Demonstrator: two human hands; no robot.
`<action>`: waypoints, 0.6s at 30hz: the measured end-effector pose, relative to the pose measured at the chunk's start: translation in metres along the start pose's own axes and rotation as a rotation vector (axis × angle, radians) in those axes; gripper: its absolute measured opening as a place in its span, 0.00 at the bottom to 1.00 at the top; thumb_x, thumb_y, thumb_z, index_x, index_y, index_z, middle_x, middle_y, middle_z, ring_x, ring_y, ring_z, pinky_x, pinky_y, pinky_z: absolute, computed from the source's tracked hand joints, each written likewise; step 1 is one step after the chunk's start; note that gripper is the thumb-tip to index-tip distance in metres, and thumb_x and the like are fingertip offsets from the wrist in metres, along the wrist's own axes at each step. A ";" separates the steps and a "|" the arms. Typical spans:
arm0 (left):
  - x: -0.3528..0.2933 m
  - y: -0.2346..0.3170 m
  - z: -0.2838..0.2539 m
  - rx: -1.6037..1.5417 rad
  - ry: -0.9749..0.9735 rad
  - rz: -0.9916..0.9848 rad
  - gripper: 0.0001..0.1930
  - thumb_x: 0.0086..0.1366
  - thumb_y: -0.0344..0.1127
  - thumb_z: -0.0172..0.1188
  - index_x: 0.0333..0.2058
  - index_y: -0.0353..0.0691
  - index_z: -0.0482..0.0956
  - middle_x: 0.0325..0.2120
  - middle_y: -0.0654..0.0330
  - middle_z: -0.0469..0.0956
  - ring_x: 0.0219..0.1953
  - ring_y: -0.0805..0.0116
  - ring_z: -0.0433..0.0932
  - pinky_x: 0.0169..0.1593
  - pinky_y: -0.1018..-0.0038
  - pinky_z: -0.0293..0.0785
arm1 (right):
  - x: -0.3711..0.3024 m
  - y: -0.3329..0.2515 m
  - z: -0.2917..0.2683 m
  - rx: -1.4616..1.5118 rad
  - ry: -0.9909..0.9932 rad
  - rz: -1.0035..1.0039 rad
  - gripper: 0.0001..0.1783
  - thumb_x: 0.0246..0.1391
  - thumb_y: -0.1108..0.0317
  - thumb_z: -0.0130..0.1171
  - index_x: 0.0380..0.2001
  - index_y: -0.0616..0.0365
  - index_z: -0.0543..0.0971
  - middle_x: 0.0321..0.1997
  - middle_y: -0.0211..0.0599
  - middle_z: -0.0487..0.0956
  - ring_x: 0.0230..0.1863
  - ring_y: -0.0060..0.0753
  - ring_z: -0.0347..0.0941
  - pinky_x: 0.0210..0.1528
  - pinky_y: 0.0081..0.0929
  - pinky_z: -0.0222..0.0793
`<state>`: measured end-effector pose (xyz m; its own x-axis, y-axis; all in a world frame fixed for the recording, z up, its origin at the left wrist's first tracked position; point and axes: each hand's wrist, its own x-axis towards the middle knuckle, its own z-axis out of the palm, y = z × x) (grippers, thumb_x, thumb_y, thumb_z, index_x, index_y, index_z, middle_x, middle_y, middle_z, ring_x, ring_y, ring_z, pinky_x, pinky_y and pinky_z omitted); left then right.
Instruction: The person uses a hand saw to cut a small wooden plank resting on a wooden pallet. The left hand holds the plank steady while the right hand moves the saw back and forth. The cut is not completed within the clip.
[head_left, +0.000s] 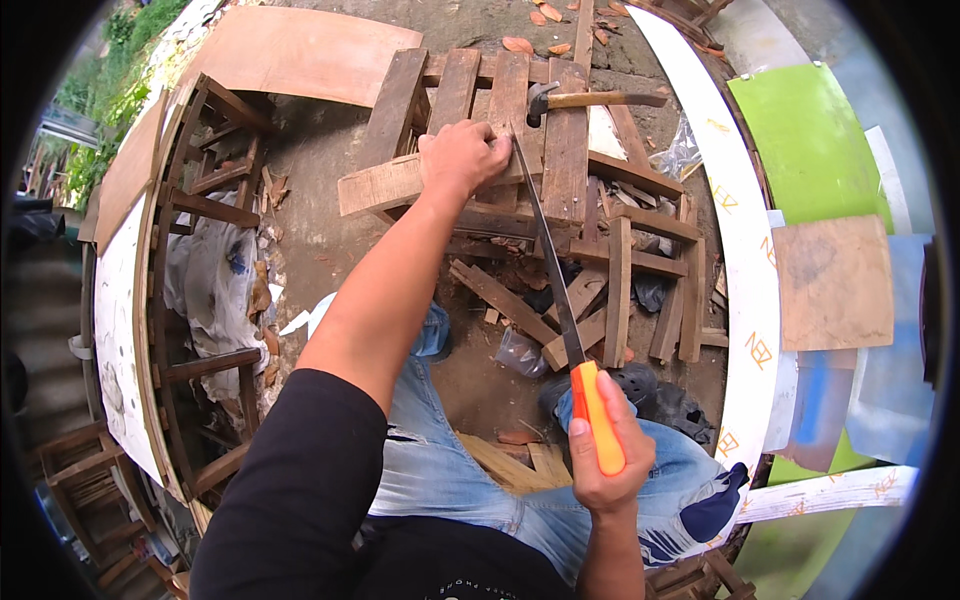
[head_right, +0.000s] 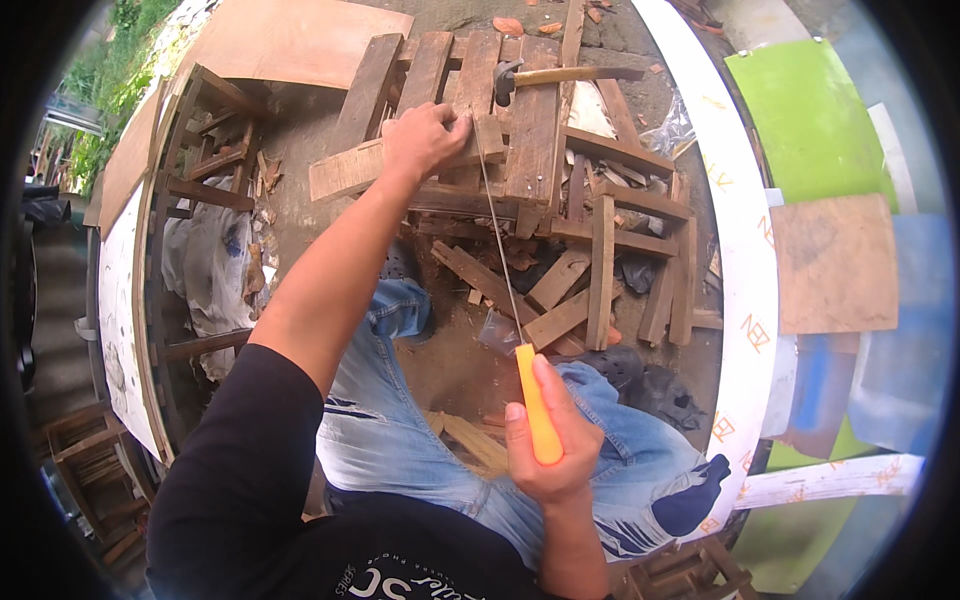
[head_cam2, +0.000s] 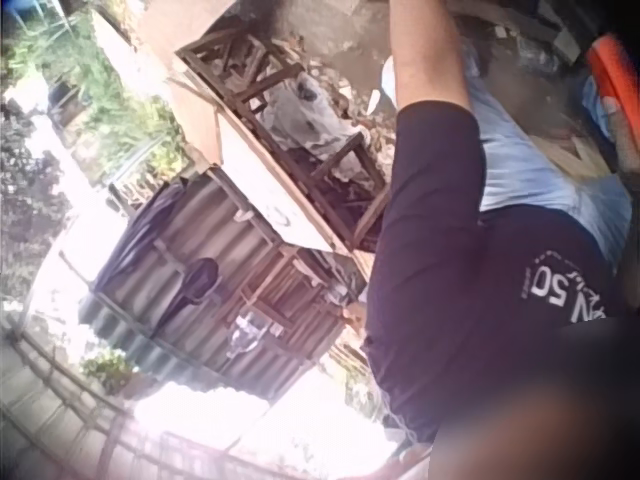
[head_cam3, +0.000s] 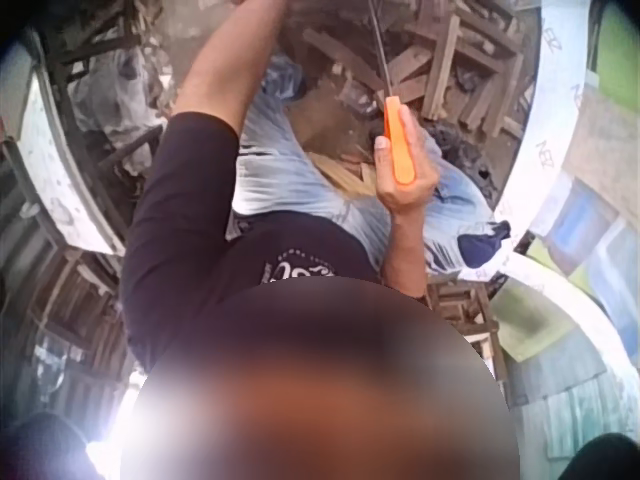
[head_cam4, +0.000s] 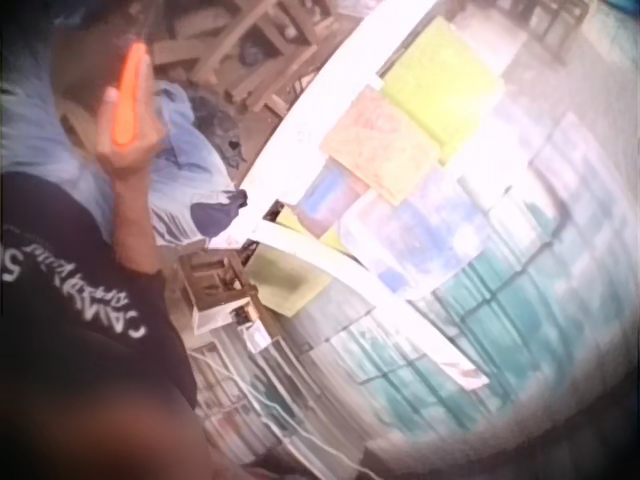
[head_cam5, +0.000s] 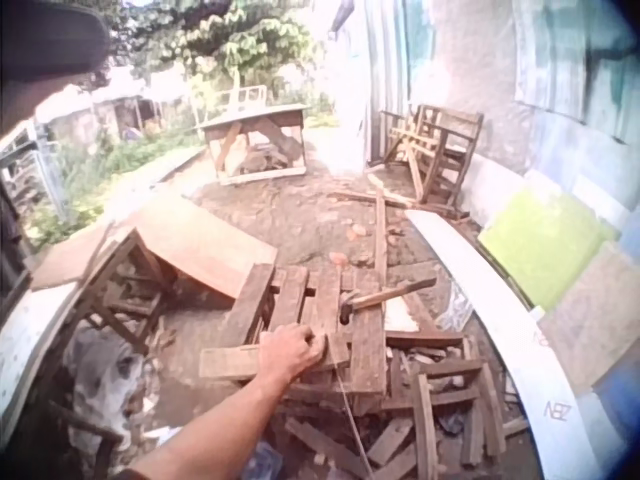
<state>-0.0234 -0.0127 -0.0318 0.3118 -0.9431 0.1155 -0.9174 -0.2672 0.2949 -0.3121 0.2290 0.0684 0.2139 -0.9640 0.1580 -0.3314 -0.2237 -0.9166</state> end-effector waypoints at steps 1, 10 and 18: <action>0.000 0.000 -0.001 0.004 0.014 0.004 0.23 0.65 0.58 0.50 0.39 0.50 0.88 0.42 0.61 0.85 0.49 0.59 0.81 0.53 0.53 0.66 | -0.002 0.001 0.002 -0.015 0.024 0.003 0.26 0.54 0.77 0.64 0.56 0.74 0.76 0.51 0.57 0.83 0.49 0.40 0.84 0.53 0.27 0.76; -0.003 0.004 -0.006 0.023 -0.029 0.002 0.22 0.66 0.58 0.50 0.41 0.52 0.88 0.43 0.61 0.84 0.50 0.59 0.81 0.54 0.55 0.67 | -0.007 0.000 -0.003 -0.020 0.082 0.009 0.26 0.54 0.77 0.64 0.57 0.74 0.76 0.52 0.57 0.83 0.49 0.40 0.83 0.53 0.28 0.76; -0.001 0.007 -0.013 -0.016 -0.094 -0.047 0.24 0.67 0.59 0.50 0.43 0.51 0.88 0.44 0.58 0.84 0.50 0.57 0.80 0.56 0.57 0.68 | 0.048 0.022 0.029 0.001 0.086 -0.029 0.27 0.56 0.77 0.62 0.60 0.73 0.74 0.53 0.56 0.82 0.49 0.33 0.82 0.52 0.25 0.75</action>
<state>-0.0267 -0.0106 -0.0176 0.3292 -0.9442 0.0115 -0.8979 -0.3092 0.3134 -0.2822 0.1816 0.0451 0.1437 -0.9659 0.2153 -0.3256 -0.2516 -0.9114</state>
